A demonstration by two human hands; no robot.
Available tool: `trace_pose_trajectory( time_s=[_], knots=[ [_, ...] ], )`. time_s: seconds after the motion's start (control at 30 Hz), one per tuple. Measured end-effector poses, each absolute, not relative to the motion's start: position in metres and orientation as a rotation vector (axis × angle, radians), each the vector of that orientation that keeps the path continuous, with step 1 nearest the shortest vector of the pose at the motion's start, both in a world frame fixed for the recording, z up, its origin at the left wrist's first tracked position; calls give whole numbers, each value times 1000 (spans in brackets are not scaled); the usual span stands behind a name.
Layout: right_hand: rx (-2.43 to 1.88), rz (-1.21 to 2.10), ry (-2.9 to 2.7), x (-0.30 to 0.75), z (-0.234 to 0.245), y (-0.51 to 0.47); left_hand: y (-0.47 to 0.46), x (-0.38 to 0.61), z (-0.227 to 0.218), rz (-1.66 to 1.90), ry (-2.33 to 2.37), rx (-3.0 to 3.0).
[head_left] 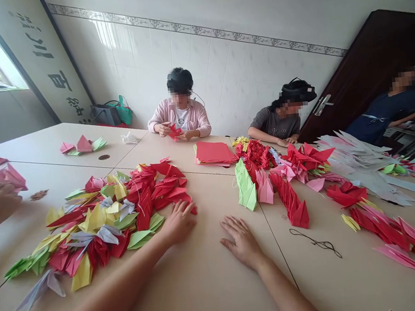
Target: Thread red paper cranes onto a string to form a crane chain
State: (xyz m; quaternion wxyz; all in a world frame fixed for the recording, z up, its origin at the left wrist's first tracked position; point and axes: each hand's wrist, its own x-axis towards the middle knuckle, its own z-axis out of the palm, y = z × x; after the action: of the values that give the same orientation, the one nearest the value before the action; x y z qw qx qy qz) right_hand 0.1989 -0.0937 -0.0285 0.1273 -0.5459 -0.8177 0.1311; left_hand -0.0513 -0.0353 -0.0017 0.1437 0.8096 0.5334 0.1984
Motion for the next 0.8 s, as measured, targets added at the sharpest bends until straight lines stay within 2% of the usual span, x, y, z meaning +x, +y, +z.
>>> trace_pose_trajectory(
  time_s=[0.2, 0.33, 0.6, 0.8],
  knots=[
    [-1574, 384, -2333, 200, -30, -92, -48, -46, -4, 540, 1275, 2550],
    [-1559, 394, -2307, 202, -32, -92, -46, -46, -4, 591, 1274, 2589],
    [-1539, 398, -2255, 204, -40, -89, -22, -59, 14, 663, 1695, 2514],
    [-1532, 406, -2214, 205, -44, -88, 19, -83, 42, 394, 2014, 2349]
  ],
)
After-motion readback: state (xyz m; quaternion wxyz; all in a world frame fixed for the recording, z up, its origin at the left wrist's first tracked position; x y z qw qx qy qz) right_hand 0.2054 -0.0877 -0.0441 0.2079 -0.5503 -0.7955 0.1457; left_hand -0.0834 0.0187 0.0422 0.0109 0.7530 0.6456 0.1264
